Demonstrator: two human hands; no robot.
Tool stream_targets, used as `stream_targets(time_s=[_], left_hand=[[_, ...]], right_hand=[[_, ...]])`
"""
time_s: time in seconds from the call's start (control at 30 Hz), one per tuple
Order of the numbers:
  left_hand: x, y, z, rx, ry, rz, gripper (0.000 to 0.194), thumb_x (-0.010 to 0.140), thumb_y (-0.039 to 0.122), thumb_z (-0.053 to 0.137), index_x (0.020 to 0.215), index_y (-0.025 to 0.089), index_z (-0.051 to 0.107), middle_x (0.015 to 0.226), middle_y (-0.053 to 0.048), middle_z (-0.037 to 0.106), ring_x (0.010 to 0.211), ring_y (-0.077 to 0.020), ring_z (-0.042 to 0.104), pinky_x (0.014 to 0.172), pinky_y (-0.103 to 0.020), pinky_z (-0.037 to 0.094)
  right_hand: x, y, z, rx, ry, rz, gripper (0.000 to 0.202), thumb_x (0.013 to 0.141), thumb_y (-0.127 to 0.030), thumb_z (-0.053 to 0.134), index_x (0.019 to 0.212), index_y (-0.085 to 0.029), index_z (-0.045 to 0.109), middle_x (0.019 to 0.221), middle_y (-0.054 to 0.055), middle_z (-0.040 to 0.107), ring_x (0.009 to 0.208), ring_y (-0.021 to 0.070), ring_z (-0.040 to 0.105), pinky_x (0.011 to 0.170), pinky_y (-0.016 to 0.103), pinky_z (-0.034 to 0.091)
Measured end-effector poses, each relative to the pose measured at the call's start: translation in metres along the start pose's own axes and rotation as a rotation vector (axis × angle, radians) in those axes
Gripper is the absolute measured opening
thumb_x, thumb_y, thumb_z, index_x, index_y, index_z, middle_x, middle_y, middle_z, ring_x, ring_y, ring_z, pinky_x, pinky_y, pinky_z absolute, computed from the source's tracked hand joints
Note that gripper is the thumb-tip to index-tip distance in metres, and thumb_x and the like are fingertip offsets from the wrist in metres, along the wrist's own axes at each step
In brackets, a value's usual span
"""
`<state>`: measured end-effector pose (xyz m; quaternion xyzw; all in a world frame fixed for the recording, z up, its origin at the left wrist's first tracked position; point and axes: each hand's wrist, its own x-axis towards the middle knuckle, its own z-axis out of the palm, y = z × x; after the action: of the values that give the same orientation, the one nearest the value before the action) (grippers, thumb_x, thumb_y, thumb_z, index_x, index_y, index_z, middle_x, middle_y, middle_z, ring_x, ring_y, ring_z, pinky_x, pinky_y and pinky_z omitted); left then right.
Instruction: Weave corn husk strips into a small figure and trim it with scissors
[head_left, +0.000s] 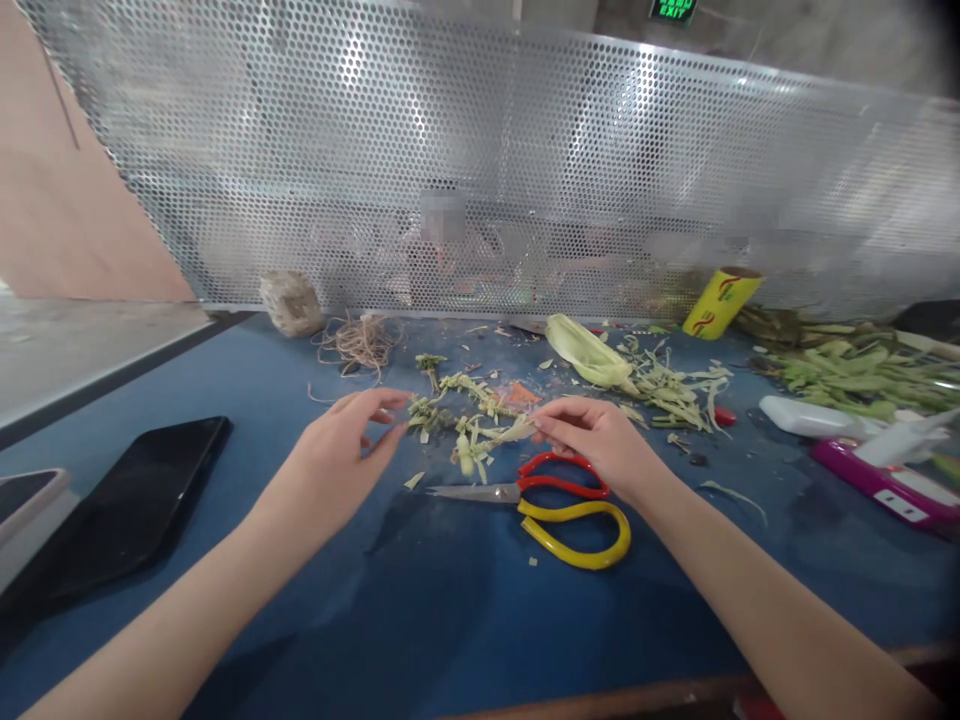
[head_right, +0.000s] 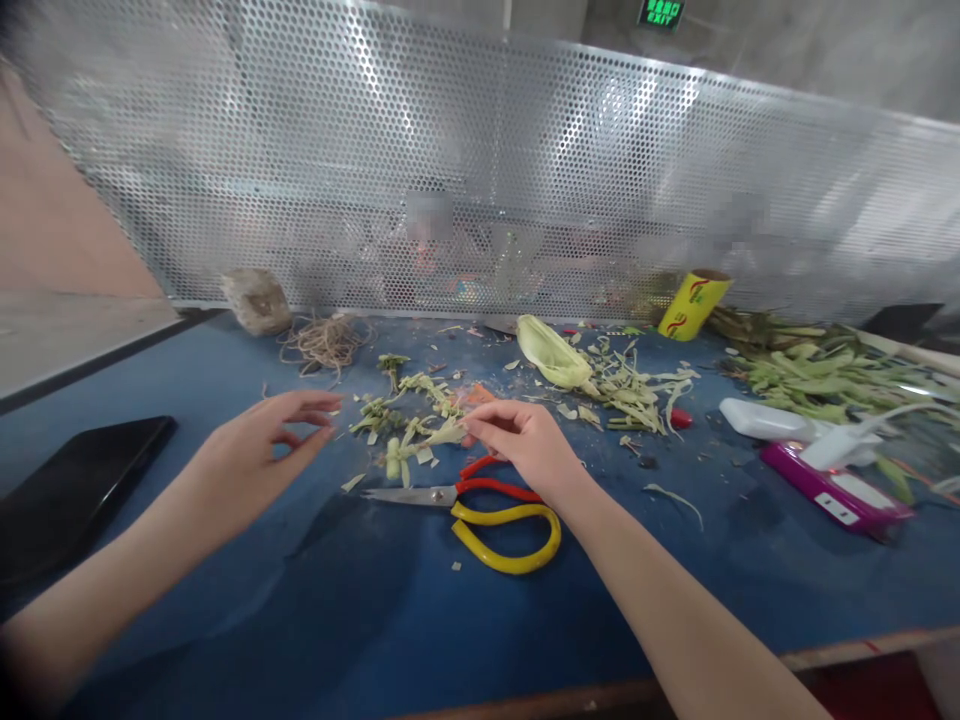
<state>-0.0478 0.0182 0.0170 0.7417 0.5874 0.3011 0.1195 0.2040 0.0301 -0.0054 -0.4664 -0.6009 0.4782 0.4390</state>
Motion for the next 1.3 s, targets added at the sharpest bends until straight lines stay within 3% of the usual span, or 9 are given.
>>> stream_targets(time_s=[0.1,0.23,0.43,0.6,0.73,0.9,1.0,1.13,1.3], left_hand=[[0.0,-0.005,0.005,0.21,-0.127,0.036,0.029,0.078,0.029,0.044,0.102,0.018,0.056,0.101,-0.01,0.062,0.092,-0.0244,0.058,0.084,-0.035,0.042],[-0.001,-0.002,0.011,0.245,-0.35,-0.047,0.041,0.075,0.028,0.048,0.114,0.017,0.052,0.099,-0.008,0.066,0.093,-0.0242,0.06,0.081,-0.032,0.043],[-0.004,0.003,0.012,0.217,-0.423,-0.03,0.061,0.074,0.025,0.047,0.132,0.013,0.033,0.107,-0.008,0.065,0.103,-0.0266,0.055,0.086,-0.036,0.039],[-0.004,0.004,0.011,0.212,-0.431,-0.04,0.06,0.075,0.022,0.045,0.133,0.015,0.031,0.101,-0.006,0.068,0.098,-0.0246,0.058,0.084,-0.034,0.04],[-0.005,0.009,0.011,0.211,-0.409,-0.024,0.06,0.073,0.015,0.042,0.132,0.017,0.034,0.091,-0.004,0.069,0.092,-0.0228,0.06,0.081,-0.032,0.041],[-0.006,0.008,0.014,0.199,-0.352,-0.009,0.056,0.072,0.015,0.042,0.128,0.02,0.038,0.082,-0.002,0.069,0.077,-0.0209,0.063,0.069,-0.028,0.043],[-0.004,0.007,0.019,0.136,-0.291,0.034,0.049,0.074,0.017,0.042,0.123,0.02,0.041,0.084,-0.002,0.068,0.075,-0.0195,0.062,0.068,-0.027,0.044],[0.007,0.011,0.03,0.092,-0.226,0.164,0.036,0.079,0.019,0.039,0.114,0.019,0.047,0.089,-0.003,0.068,0.079,-0.0184,0.061,0.073,-0.028,0.044],[0.023,0.016,0.05,0.194,-0.296,0.335,0.033,0.077,0.01,0.039,0.107,0.016,0.052,0.094,-0.009,0.066,0.091,-0.0208,0.059,0.079,-0.031,0.045]], right_hand=[[0.002,0.003,-0.004,0.079,0.052,-0.006,0.021,0.068,-0.035,0.063,0.076,-0.016,0.065,0.067,0.002,0.063,0.048,0.0057,0.04,0.045,0.021,0.036],[0.008,0.009,-0.011,0.077,0.146,-0.006,0.023,0.069,-0.037,0.062,0.076,-0.015,0.065,0.075,0.005,0.065,0.052,0.0075,0.044,0.046,0.022,0.037],[0.028,0.014,0.0,-0.121,0.179,-0.022,0.032,0.076,-0.037,0.052,0.095,-0.014,0.063,0.088,0.009,0.066,0.066,0.0137,0.056,0.052,0.024,0.042],[0.026,0.016,-0.001,-0.396,0.23,-0.095,0.025,0.074,-0.031,0.053,0.091,-0.016,0.064,0.094,0.009,0.064,0.079,0.0196,0.056,0.073,0.034,0.042],[0.015,0.014,0.0,-0.527,0.219,-0.194,0.017,0.075,-0.023,0.052,0.086,-0.018,0.064,0.091,0.007,0.061,0.075,0.0172,0.054,0.073,0.033,0.042],[0.008,0.009,0.018,-0.766,-0.028,-0.348,0.013,0.077,-0.017,0.053,0.083,-0.019,0.064,0.083,0.004,0.062,0.075,0.0153,0.056,0.069,0.026,0.044],[0.011,0.009,0.03,-0.96,-0.167,-0.477,0.016,0.077,-0.016,0.056,0.092,-0.015,0.063,0.092,0.007,0.064,0.087,0.0183,0.056,0.077,0.029,0.042],[0.018,0.016,0.039,-1.025,-0.222,-0.549,0.019,0.078,-0.013,0.055,0.095,-0.015,0.063,0.09,0.008,0.065,0.087,0.0198,0.056,0.079,0.031,0.04],[0.023,0.022,0.041,-1.07,-0.217,-0.587,0.013,0.077,-0.01,0.053,0.081,-0.014,0.065,0.077,0.008,0.065,0.078,0.0191,0.055,0.07,0.029,0.04]])
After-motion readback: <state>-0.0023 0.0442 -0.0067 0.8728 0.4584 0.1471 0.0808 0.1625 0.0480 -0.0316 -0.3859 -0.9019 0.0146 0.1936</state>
